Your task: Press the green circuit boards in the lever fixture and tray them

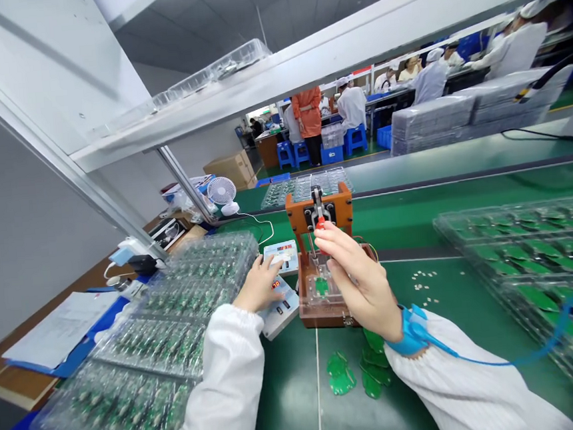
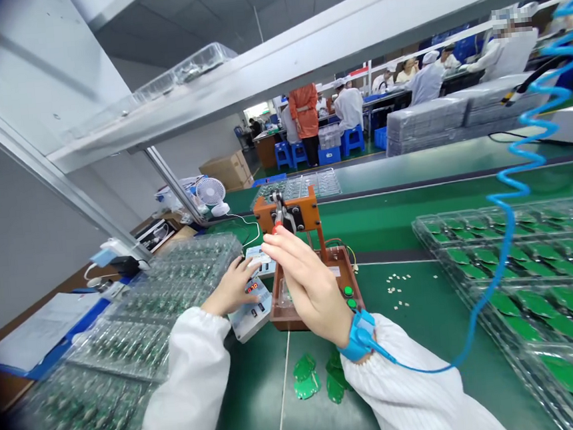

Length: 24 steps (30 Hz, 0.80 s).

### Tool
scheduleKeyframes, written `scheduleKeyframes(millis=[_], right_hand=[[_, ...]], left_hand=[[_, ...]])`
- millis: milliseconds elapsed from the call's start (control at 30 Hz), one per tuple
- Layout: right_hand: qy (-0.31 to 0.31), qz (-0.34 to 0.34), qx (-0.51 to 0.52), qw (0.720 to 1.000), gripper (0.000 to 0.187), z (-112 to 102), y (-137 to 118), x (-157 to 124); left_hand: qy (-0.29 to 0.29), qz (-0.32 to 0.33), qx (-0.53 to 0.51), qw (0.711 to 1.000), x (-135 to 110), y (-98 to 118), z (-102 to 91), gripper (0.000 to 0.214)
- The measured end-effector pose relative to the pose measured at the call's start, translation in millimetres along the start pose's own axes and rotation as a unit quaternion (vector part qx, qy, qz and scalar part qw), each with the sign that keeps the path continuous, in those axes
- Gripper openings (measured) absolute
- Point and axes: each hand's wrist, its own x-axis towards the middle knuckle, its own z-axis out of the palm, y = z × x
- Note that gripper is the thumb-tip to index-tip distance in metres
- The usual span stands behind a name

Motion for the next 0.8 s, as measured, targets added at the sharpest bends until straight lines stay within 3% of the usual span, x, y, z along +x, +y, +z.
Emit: scheduleKeyframes(millis=[100, 233, 600, 800], right_hand=[[0.000, 0.001, 0.005, 1.000, 0.064, -1, -1, 1], [-0.005, 0.001, 0.013, 1.000, 0.062, -2, -1, 1], [0.006, 0.003, 0.018, 1.000, 0.061, 0, -2, 2], [-0.003, 0.006, 0.017, 1.000, 0.059, 0, -1, 0]], left_hand=[[-0.170, -0.028, 0.085, 0.981, 20, -8, -8.7, 0.112], [-0.248, -0.025, 0.115, 0.962, 35, -3, -12.0, 0.126], [-0.286, -0.027, 0.135, 0.948, 42, -7, -6.3, 0.135], [-0.264, -0.030, 0.115, 0.957, 35, -17, -9.7, 0.137]])
